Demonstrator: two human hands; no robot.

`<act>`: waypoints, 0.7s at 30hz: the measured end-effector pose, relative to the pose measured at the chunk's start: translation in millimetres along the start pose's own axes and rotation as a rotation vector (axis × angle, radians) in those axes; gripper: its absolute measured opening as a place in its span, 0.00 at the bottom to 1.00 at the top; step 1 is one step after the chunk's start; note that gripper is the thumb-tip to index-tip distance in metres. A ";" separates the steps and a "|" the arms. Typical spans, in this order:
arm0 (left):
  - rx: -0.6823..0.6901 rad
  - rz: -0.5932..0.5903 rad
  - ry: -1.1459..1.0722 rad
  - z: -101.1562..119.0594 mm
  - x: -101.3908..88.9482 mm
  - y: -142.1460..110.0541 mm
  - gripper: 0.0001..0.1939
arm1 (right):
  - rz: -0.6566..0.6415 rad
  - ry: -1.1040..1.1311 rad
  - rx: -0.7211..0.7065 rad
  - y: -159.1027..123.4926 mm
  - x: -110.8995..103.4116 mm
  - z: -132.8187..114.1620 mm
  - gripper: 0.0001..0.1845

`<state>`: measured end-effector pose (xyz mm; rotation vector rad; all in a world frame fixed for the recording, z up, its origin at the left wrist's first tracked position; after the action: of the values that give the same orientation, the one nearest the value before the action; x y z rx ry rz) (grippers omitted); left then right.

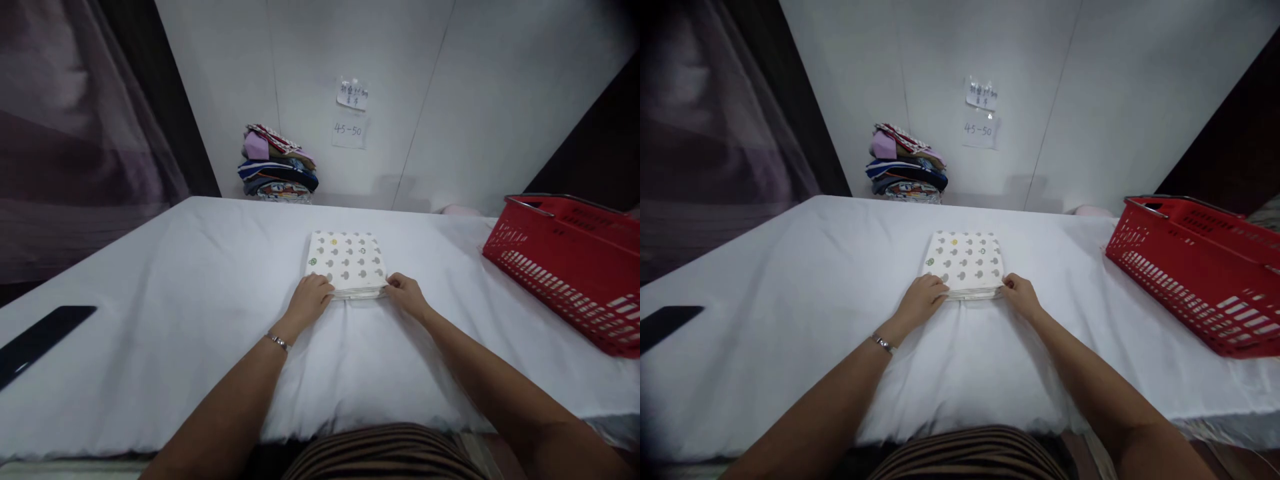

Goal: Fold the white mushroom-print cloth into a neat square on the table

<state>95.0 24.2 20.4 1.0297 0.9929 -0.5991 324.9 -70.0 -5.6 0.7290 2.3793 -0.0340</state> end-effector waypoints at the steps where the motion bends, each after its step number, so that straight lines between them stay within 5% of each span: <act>1: -0.002 -0.001 -0.002 0.0 0.0 0.2 0.05 | -0.002 0.000 0.016 -1.7 0.1 2.3 0.06; 6: -0.006 -0.003 -0.012 -0.4 0.5 0.7 0.05 | -0.056 -0.030 -0.021 -7.1 0.9 -3.9 0.07; 15: -0.019 0.017 -0.023 -1.9 1.4 -1.1 0.05 | 0.026 -0.371 -0.407 -24.6 -0.9 -49.5 0.14; 21: -0.016 0.011 -0.016 -1.5 0.9 -0.8 0.04 | -0.050 -0.492 -0.510 -23.1 12.1 -49.2 0.12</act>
<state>94.2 25.2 19.0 1.0144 0.9757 -0.5894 277.2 -73.7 22.9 0.3611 1.8212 0.3242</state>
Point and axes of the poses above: each hand's wrist, its own y-axis towards the middle knuckle, its own x-axis out of the palm, z = x × y, the point moved 8 cm from there along y, towards the middle knuckle, and after that the axes turned 5 degrees about y, right-handed, at the moved point
